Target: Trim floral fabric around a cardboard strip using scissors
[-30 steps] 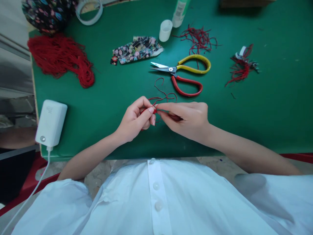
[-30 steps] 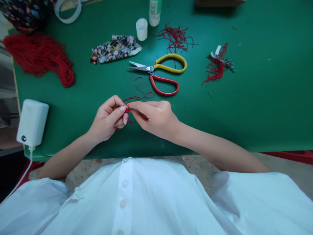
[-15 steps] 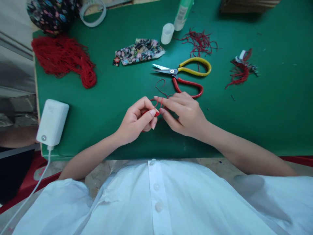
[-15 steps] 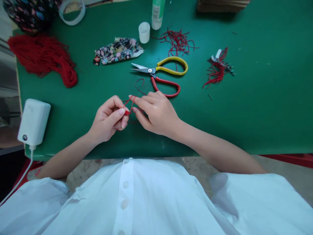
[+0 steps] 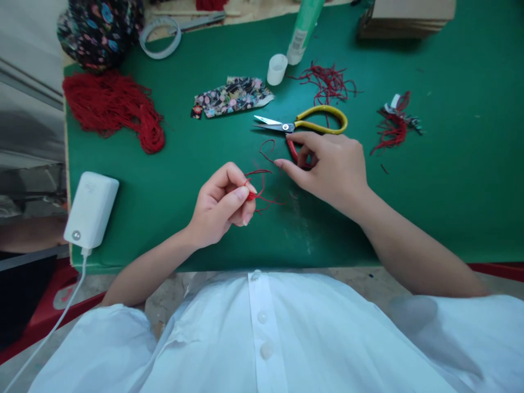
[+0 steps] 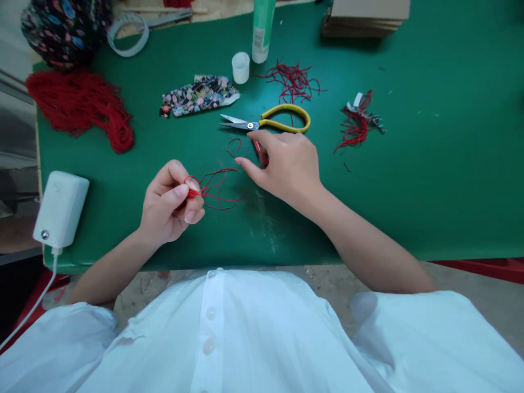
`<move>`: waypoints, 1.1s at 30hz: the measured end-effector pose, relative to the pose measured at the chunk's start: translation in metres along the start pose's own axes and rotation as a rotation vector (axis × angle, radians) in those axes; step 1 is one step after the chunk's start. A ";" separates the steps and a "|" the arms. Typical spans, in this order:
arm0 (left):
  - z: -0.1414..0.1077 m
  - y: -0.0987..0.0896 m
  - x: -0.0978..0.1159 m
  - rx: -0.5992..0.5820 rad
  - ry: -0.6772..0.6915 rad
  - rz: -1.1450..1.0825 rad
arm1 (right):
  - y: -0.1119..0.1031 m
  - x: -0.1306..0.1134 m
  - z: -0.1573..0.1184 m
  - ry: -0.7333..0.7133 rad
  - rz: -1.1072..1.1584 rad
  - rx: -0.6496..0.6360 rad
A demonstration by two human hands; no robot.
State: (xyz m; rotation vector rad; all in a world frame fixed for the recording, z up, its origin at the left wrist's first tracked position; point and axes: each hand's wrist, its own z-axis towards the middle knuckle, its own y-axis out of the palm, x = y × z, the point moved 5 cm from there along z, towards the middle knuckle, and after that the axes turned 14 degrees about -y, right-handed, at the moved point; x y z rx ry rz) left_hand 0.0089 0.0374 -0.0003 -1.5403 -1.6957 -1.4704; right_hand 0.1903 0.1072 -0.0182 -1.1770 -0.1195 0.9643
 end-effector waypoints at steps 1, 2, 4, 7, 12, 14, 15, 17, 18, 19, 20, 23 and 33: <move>0.000 0.000 0.001 0.002 -0.003 -0.009 | -0.001 0.000 0.001 -0.017 0.002 -0.004; 0.001 0.001 0.003 0.008 -0.010 -0.017 | -0.001 0.000 0.001 -0.033 0.005 -0.007; 0.002 0.001 0.005 0.025 -0.030 -0.033 | -0.003 -0.002 0.002 -0.051 0.006 -0.010; 0.002 0.001 0.006 0.023 -0.047 -0.055 | -0.006 -0.008 0.003 -0.053 0.016 0.008; 0.002 0.002 0.006 0.031 -0.069 -0.056 | -0.011 -0.028 0.005 -0.062 0.235 0.003; 0.001 0.002 0.006 0.043 -0.073 -0.051 | -0.009 -0.037 0.004 -0.052 0.396 -0.049; 0.001 0.002 0.006 0.045 -0.071 -0.050 | -0.007 -0.041 0.003 -0.037 0.499 -0.074; 0.001 0.002 0.006 0.049 -0.066 -0.051 | -0.001 -0.046 0.000 0.023 0.742 -0.112; 0.001 0.002 0.007 0.055 -0.067 -0.050 | 0.003 -0.048 -0.002 0.067 0.869 -0.127; 0.002 0.002 0.007 0.062 -0.069 -0.046 | 0.007 -0.049 -0.004 0.118 0.986 -0.145; 0.002 0.001 0.007 0.072 -0.074 -0.041 | 0.011 -0.049 -0.005 0.173 1.085 -0.167; 0.002 0.000 0.007 0.094 -0.080 -0.021 | 0.020 -0.051 -0.008 0.301 1.286 -0.274; 0.001 -0.004 -0.008 0.028 0.094 0.160 | 0.030 -0.060 -0.016 0.639 1.641 -0.170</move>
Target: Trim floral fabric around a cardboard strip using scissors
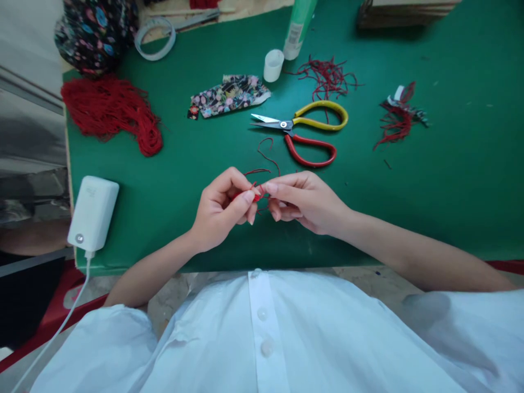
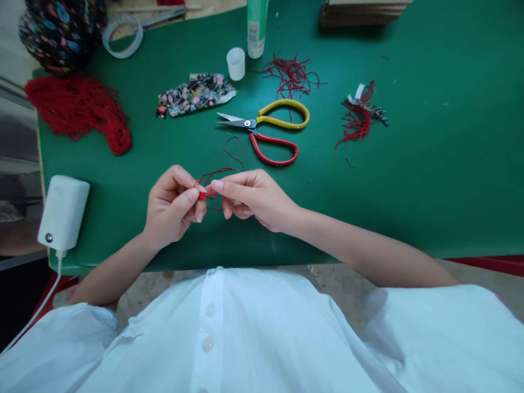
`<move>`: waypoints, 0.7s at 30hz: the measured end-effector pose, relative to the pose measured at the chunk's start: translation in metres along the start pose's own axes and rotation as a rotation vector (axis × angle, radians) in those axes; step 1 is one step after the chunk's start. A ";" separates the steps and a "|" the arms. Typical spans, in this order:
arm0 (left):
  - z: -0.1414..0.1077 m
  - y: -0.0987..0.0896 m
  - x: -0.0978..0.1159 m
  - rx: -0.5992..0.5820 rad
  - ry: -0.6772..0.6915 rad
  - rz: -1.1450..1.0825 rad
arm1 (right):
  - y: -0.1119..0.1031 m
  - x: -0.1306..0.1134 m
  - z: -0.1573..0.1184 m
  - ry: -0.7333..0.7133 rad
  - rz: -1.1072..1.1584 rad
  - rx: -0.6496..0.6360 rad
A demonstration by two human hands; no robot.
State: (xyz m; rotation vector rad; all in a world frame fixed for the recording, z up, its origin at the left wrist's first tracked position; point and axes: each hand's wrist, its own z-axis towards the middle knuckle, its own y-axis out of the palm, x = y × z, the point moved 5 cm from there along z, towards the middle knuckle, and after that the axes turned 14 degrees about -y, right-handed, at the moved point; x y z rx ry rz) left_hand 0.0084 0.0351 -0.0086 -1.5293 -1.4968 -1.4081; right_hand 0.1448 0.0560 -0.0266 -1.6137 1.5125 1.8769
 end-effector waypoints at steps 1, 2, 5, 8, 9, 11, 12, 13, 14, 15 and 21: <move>0.000 0.000 -0.001 -0.003 0.015 0.025 | 0.000 0.001 0.000 0.013 0.039 0.026; 0.000 0.001 -0.002 -0.005 0.028 0.039 | 0.000 0.002 0.000 0.021 0.066 0.054; 0.002 0.002 -0.005 0.003 0.028 0.058 | -0.003 0.003 -0.001 0.016 0.096 0.165; 0.004 0.004 -0.009 0.016 -0.025 0.065 | -0.005 0.002 -0.002 -0.011 0.104 0.246; 0.004 0.004 -0.011 0.021 -0.052 0.062 | -0.005 0.002 -0.003 -0.027 0.097 0.265; 0.005 0.004 -0.015 0.031 -0.106 0.042 | -0.007 0.000 -0.004 -0.089 0.033 0.306; 0.005 0.004 -0.017 0.034 -0.131 0.027 | -0.008 -0.002 -0.005 -0.136 -0.032 0.324; 0.005 0.004 -0.018 0.034 -0.156 0.012 | -0.009 -0.005 -0.006 -0.195 -0.122 0.339; 0.005 0.004 -0.019 0.030 -0.179 -0.002 | -0.011 -0.009 -0.007 -0.259 -0.232 0.349; 0.005 0.004 -0.020 0.024 -0.202 -0.014 | -0.011 -0.014 -0.009 -0.325 -0.358 0.355; 0.003 0.009 -0.022 -0.046 -0.297 -0.029 | -0.002 -0.033 -0.012 -0.754 -1.075 0.174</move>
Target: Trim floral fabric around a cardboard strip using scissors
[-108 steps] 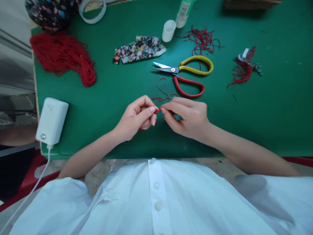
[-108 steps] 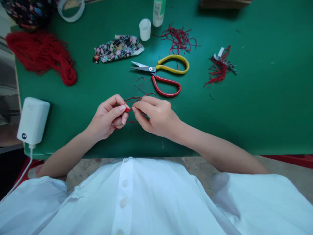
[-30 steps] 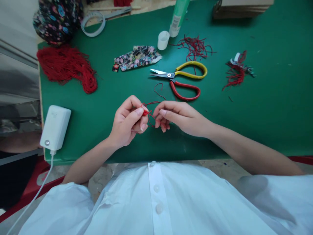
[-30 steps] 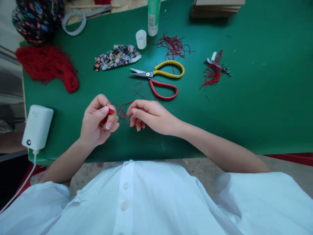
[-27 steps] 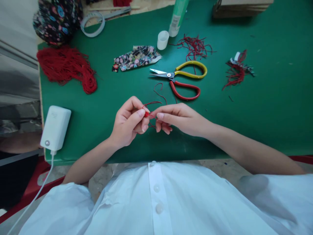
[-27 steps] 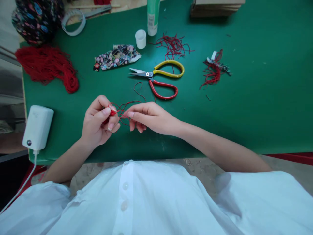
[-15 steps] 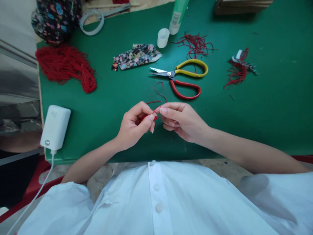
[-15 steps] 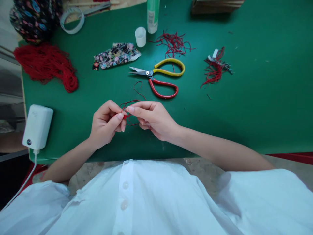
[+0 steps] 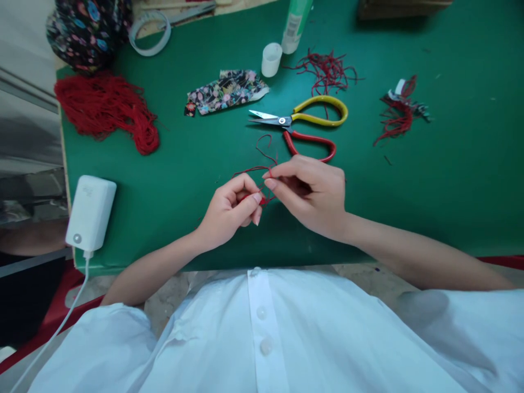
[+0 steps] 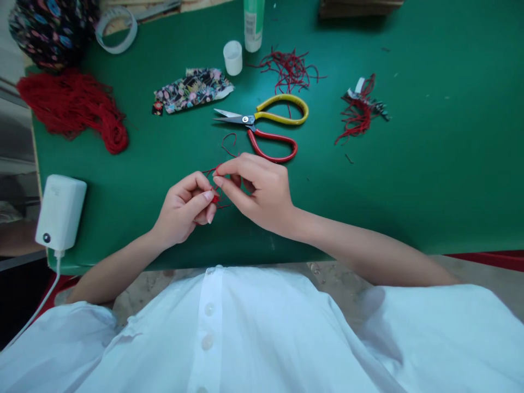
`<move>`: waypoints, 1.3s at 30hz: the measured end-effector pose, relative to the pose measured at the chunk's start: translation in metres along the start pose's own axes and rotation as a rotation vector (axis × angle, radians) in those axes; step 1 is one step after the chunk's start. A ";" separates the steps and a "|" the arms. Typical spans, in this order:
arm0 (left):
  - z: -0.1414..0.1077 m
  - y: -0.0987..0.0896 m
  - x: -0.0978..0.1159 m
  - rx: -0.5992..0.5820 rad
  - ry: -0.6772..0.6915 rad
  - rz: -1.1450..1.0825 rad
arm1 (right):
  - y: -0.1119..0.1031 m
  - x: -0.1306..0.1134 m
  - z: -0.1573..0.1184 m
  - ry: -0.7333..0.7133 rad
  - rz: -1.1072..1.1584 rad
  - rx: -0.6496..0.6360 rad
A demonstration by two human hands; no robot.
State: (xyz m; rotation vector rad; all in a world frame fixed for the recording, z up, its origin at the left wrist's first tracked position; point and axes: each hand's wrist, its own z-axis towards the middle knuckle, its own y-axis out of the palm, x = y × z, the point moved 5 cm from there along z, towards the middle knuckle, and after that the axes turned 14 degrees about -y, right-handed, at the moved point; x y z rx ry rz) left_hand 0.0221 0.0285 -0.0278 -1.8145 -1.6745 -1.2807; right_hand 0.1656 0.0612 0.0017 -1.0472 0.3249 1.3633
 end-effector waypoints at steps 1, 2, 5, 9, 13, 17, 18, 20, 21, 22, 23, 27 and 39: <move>0.000 0.000 0.000 -0.007 -0.005 0.002 | 0.001 -0.002 0.000 -0.084 -0.051 -0.029; 0.000 0.001 0.000 -0.011 -0.008 0.002 | 0.003 -0.003 -0.001 -0.152 -0.094 -0.053; 0.000 0.000 0.002 -0.015 -0.008 -0.004 | 0.007 -0.005 -0.005 -0.278 -0.183 -0.117; 0.000 -0.001 0.005 -0.031 -0.019 -0.007 | 0.009 -0.007 -0.006 -0.355 -0.203 -0.212; -0.001 -0.001 0.007 -0.041 -0.059 0.021 | 0.009 -0.005 -0.004 -0.399 -0.152 -0.267; 0.000 0.000 0.010 -0.048 -0.086 0.064 | 0.009 -0.002 -0.004 -0.416 -0.095 -0.273; 0.000 0.000 0.010 -0.054 -0.088 0.075 | 0.009 -0.002 -0.004 -0.415 -0.090 -0.272; 0.000 0.001 0.011 -0.067 -0.091 0.100 | 0.009 -0.002 -0.004 -0.401 -0.077 -0.268; 0.000 0.001 0.011 -0.073 -0.090 0.113 | 0.008 -0.003 -0.004 -0.390 -0.065 -0.266; -0.001 0.001 0.011 -0.078 -0.087 0.126 | 0.008 -0.003 -0.003 -0.376 -0.047 -0.264; -0.001 0.001 0.011 -0.081 -0.080 0.141 | 0.007 -0.004 -0.003 -0.359 -0.022 -0.266; -0.003 -0.001 0.015 -0.041 0.024 0.283 | 0.007 -0.005 0.001 -0.303 0.157 -0.324; -0.013 0.000 0.027 0.229 0.363 0.648 | 0.010 0.000 0.004 -0.235 0.289 -0.408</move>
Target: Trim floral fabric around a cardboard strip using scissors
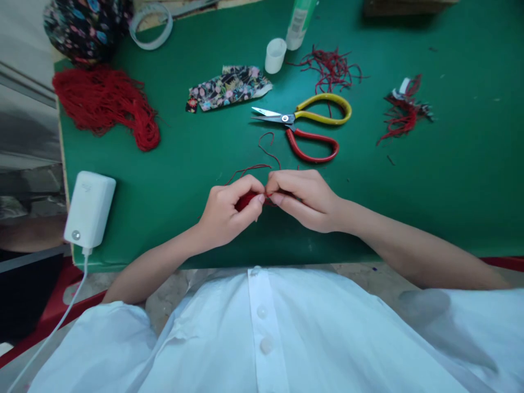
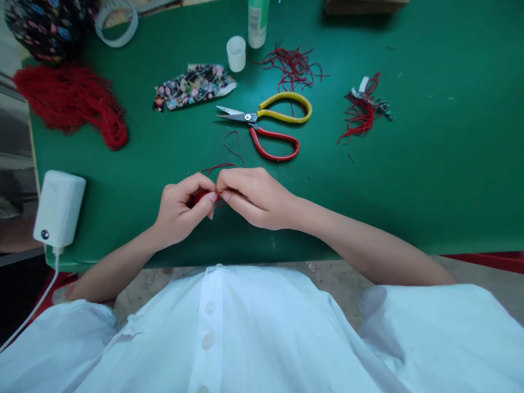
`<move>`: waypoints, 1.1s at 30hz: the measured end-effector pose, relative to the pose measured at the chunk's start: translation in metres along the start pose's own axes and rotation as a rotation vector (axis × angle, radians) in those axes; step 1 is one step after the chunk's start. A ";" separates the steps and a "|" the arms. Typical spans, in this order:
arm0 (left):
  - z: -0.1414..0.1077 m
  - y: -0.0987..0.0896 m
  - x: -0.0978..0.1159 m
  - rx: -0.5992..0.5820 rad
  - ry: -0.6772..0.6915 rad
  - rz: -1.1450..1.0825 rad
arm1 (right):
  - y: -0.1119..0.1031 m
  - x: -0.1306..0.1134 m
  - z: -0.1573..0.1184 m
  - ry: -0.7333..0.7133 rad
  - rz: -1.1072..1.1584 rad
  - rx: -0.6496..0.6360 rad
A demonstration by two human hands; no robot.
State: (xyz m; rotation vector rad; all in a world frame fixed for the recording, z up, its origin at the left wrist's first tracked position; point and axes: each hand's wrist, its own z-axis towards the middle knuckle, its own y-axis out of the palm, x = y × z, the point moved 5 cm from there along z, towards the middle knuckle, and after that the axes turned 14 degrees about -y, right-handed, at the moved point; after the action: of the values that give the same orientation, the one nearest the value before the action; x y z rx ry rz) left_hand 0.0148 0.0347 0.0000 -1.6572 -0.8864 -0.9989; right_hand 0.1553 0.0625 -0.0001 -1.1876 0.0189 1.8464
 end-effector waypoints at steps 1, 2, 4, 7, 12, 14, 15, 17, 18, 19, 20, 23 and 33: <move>0.001 0.001 -0.003 -0.043 -0.050 -0.085 | 0.000 0.000 0.000 -0.009 -0.039 -0.002; 0.002 0.002 -0.006 -0.088 -0.104 -0.179 | 0.001 0.000 -0.001 -0.014 -0.073 -0.005; 0.004 0.005 -0.011 -0.170 -0.204 -0.366 | 0.001 0.001 -0.001 -0.018 -0.122 0.001; 0.006 0.010 -0.017 -0.251 -0.329 -0.558 | 0.002 0.002 -0.003 -0.016 -0.171 0.018; 0.006 0.012 -0.022 -0.271 -0.409 -0.641 | 0.002 0.001 -0.003 -0.028 -0.202 0.046; 0.006 0.009 -0.021 -0.225 -0.358 -0.601 | 0.001 -0.001 -0.002 -0.024 -0.181 0.059; 0.005 0.007 -0.020 -0.180 -0.316 -0.547 | 0.000 -0.001 -0.002 -0.015 -0.167 0.058; 0.004 0.002 -0.016 -0.052 -0.210 -0.369 | -0.001 -0.001 -0.001 0.006 -0.136 0.048; 0.002 -0.001 -0.013 0.011 -0.154 -0.264 | -0.001 0.000 -0.001 0.014 -0.119 0.042; 0.001 -0.002 -0.011 0.059 -0.108 -0.170 | -0.001 0.000 -0.001 0.018 -0.105 0.037; 0.000 -0.002 -0.009 0.084 -0.078 -0.105 | -0.001 0.000 -0.001 0.021 -0.097 0.033; 0.001 0.001 -0.010 0.035 -0.110 -0.120 | 0.000 0.001 -0.001 0.005 -0.125 0.032; 0.009 0.015 -0.025 -0.222 -0.441 -0.628 | 0.002 0.002 -0.003 -0.040 -0.303 -0.007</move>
State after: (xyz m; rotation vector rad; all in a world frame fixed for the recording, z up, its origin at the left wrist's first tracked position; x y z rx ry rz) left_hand 0.0201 0.0372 -0.0300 -1.8647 -1.7151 -1.1927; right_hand 0.1560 0.0614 -0.0045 -1.0921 -0.1814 1.6033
